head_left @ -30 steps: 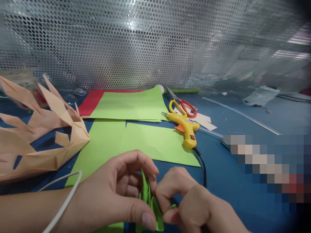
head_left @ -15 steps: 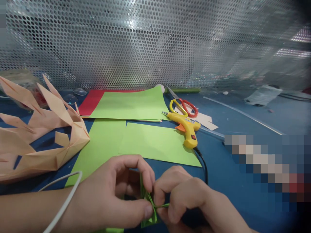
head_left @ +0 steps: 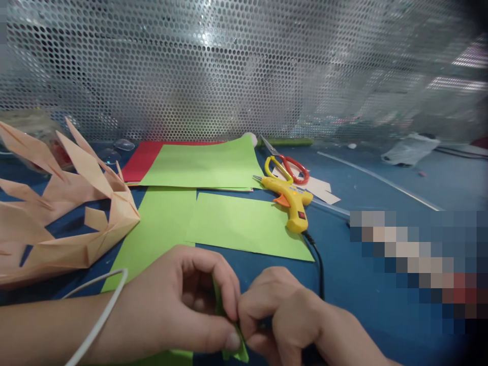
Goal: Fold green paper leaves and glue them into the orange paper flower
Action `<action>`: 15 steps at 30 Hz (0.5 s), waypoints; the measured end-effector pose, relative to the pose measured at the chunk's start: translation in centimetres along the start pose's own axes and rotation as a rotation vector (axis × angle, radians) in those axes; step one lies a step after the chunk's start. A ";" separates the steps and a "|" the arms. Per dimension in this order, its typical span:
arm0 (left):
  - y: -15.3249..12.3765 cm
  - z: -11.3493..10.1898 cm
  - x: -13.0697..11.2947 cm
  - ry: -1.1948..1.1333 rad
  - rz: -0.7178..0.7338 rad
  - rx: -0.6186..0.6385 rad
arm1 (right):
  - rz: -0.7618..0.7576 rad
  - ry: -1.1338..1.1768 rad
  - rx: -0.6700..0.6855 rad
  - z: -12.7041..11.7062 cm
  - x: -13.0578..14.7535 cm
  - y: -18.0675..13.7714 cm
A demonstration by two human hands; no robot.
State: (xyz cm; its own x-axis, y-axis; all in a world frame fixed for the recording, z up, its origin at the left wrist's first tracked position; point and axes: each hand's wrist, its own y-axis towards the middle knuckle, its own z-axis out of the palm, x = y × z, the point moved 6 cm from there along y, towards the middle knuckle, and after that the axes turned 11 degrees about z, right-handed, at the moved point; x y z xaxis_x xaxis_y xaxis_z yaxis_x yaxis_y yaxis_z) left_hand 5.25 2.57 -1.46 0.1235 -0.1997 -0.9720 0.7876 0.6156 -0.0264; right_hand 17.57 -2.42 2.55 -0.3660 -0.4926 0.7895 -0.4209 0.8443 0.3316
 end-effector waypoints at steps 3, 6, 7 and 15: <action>0.1 0.0 -0.2 -0.016 0.036 -0.018 | -0.010 -0.016 -0.021 0.1 0.1 0.3; 0.1 0.2 -0.4 -0.036 0.083 -0.017 | -0.013 0.009 -0.053 0.0 0.0 0.4; 0.2 0.3 -0.5 -0.034 0.096 -0.014 | -0.016 0.020 -0.055 0.0 -0.1 0.4; 0.3 0.4 -1.1 0.011 0.138 0.048 | 0.036 0.122 -0.077 0.1 -0.8 -0.9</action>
State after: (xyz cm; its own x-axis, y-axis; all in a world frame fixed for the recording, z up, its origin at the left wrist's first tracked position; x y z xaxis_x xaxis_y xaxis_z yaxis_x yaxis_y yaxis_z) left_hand 5.62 2.67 -0.27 0.2261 -0.1071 -0.9682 0.7914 0.5997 0.1185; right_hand 18.15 -2.80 1.55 -0.2744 -0.4362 0.8570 -0.3425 0.8771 0.3367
